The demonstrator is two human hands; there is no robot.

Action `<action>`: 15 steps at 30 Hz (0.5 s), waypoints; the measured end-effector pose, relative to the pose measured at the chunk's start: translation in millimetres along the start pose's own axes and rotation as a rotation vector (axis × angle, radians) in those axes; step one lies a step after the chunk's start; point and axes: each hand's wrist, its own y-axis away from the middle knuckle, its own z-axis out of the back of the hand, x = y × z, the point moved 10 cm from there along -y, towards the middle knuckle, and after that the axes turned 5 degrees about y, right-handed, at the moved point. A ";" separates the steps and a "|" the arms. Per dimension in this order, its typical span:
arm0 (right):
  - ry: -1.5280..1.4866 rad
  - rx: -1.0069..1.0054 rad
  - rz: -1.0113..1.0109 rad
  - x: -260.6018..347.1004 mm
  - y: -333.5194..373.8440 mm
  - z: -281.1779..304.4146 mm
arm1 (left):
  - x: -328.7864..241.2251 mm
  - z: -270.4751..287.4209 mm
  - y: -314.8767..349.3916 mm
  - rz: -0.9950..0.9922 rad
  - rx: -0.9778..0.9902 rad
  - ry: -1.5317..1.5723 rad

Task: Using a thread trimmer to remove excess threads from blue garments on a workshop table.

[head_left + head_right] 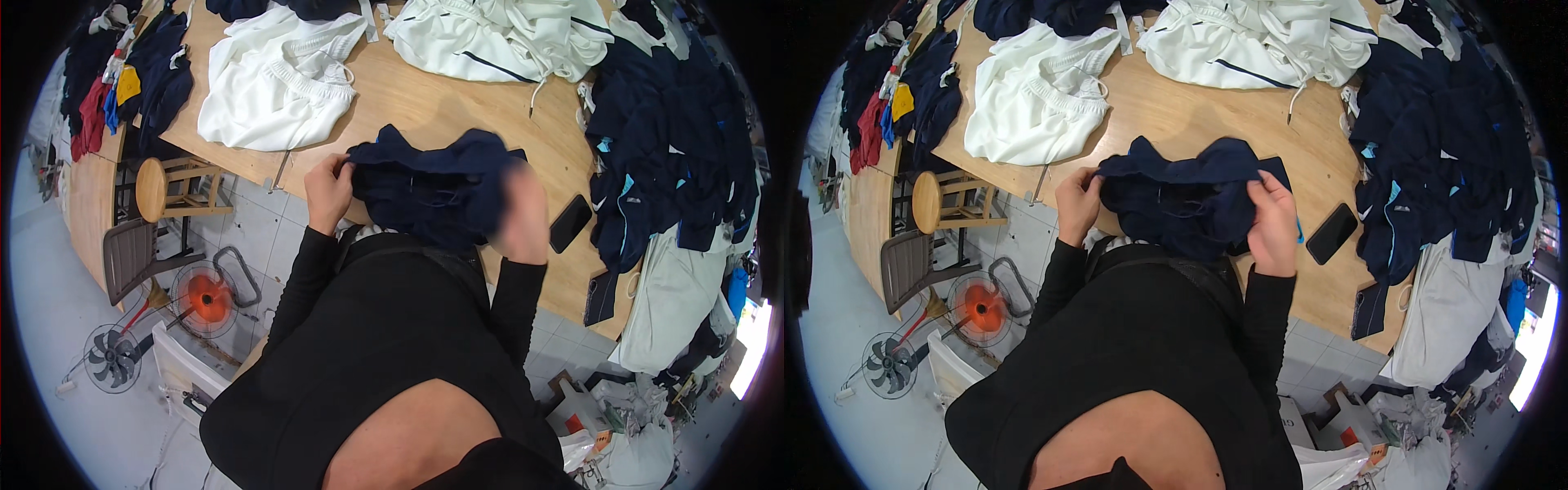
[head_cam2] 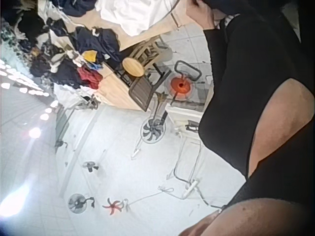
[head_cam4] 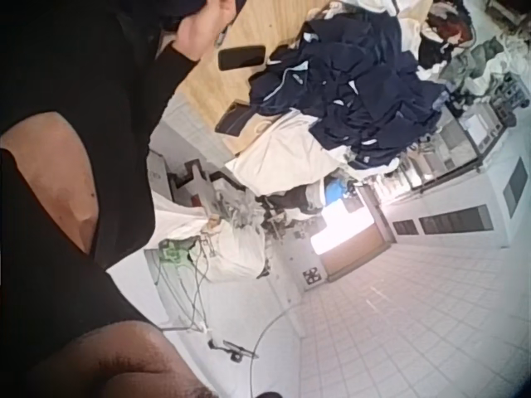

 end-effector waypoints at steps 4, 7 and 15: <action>-0.442 0.156 -0.167 34.3 18.3 -11.0 | -2.0 -34.0 -6.6 0.472 0.262 1.032; -0.467 0.065 -0.024 76.7 29.2 -1.5 | -62.2 -45.3 -16.1 0.661 0.533 1.731; -0.454 0.058 -0.019 115.1 76.6 17.6 | -129.5 36.7 -14.3 0.312 0.570 1.910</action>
